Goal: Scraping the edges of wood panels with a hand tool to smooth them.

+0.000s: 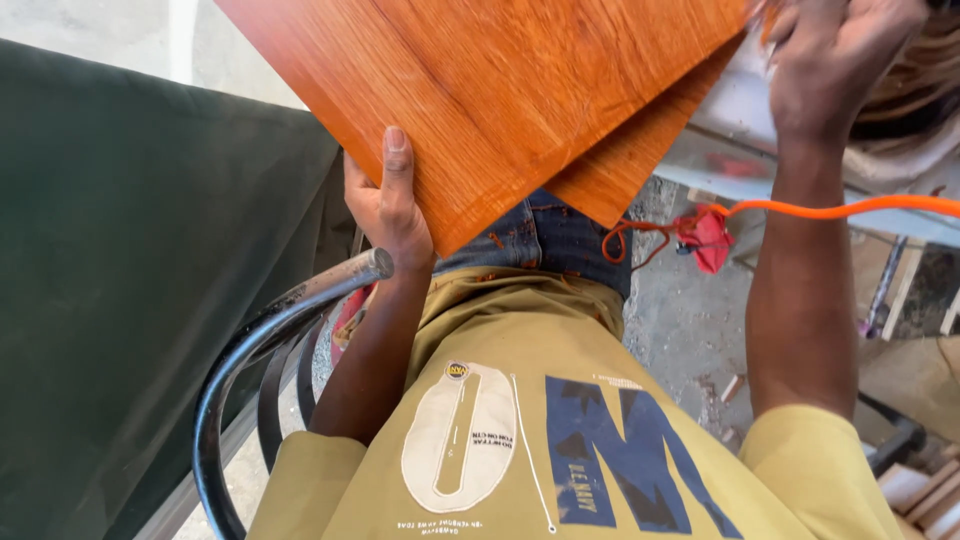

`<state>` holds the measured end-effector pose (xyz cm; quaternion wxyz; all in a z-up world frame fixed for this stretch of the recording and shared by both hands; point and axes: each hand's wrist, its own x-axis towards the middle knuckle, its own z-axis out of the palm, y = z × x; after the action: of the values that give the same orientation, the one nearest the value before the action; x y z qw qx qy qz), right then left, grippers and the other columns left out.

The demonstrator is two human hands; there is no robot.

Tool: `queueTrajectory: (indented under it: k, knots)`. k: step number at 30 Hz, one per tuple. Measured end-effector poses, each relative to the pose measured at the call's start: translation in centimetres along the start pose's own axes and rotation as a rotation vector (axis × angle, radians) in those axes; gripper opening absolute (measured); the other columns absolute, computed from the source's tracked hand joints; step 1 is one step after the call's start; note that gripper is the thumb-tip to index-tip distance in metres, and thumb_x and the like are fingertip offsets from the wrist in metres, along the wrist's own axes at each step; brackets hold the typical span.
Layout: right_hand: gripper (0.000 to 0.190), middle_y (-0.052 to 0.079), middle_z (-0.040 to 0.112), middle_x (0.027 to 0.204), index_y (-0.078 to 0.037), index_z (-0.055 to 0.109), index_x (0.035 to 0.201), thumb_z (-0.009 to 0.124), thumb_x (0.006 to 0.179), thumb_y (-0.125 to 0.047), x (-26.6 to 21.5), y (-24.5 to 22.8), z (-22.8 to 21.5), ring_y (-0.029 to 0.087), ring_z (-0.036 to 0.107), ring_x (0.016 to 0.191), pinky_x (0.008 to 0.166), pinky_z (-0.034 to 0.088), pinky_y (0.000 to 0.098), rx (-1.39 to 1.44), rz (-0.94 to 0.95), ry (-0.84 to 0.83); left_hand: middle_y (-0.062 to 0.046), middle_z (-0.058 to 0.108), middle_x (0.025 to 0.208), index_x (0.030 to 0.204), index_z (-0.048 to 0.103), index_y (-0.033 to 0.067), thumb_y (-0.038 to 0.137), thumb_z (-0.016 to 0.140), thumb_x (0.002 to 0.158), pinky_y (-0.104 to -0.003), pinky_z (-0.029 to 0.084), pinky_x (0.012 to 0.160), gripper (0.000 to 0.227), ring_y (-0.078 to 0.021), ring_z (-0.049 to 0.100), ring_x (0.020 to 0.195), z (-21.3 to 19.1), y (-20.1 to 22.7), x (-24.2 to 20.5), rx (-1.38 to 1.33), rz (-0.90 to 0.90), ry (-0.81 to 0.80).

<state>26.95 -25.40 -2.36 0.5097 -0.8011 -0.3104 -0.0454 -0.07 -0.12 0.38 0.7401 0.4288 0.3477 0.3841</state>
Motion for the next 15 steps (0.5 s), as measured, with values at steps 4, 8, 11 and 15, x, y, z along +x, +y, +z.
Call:
queueTrajectory:
  k: [4,8,11,15]
  knots:
    - [0.044,0.024,0.056,0.068,-0.003,0.027,0.106,0.065,0.128,-0.008,-0.2,5.9,-0.8,0.029,0.064,0.059,0.054,0.051,0.0414,0.05,0.036,0.093,-0.014,0.067,0.128,0.138,0.056,0.0007,0.031,0.074,0.098,-0.042,0.061,0.103,0.054,-0.0298,0.067,0.119,-0.2,-0.4,-0.1,-0.049,-0.009,-0.007]
    - [0.035,0.029,0.043,0.068,-0.003,0.034,0.123,0.045,0.106,0.026,0.2,3.5,0.3,0.038,0.055,0.058,0.054,0.045,0.0456,0.226,-0.08,0.135,-0.012,0.07,0.12,0.132,0.06,0.0008,0.035,0.077,0.094,-0.041,0.063,0.097,0.054,-0.0281,0.07,0.112,-0.3,-0.6,0.1,-0.031,0.012,0.039]
    - [0.038,0.02,0.06,0.07,0.009,0.05,0.103,0.051,0.13,-0.017,0.4,-2.9,1.3,0.027,0.063,0.058,0.061,0.054,0.0397,0.01,-0.048,-0.001,-0.014,0.067,0.128,0.138,0.055,0.0008,0.033,0.073,0.097,-0.042,0.062,0.102,0.056,-0.0294,0.067,0.119,0.0,-0.3,0.2,-0.014,-0.02,-0.01]
    - [0.063,0.016,0.059,0.061,-0.001,0.047,0.071,0.061,0.129,-0.022,-1.2,0.3,0.7,0.026,0.075,0.066,0.06,0.053,0.0359,-0.001,0.107,0.037,-0.013,0.069,0.124,0.134,0.06,0.0004,0.031,0.075,0.097,-0.04,0.061,0.1,0.05,-0.028,0.068,0.116,-0.3,-0.9,-0.3,-0.043,0.006,0.024]
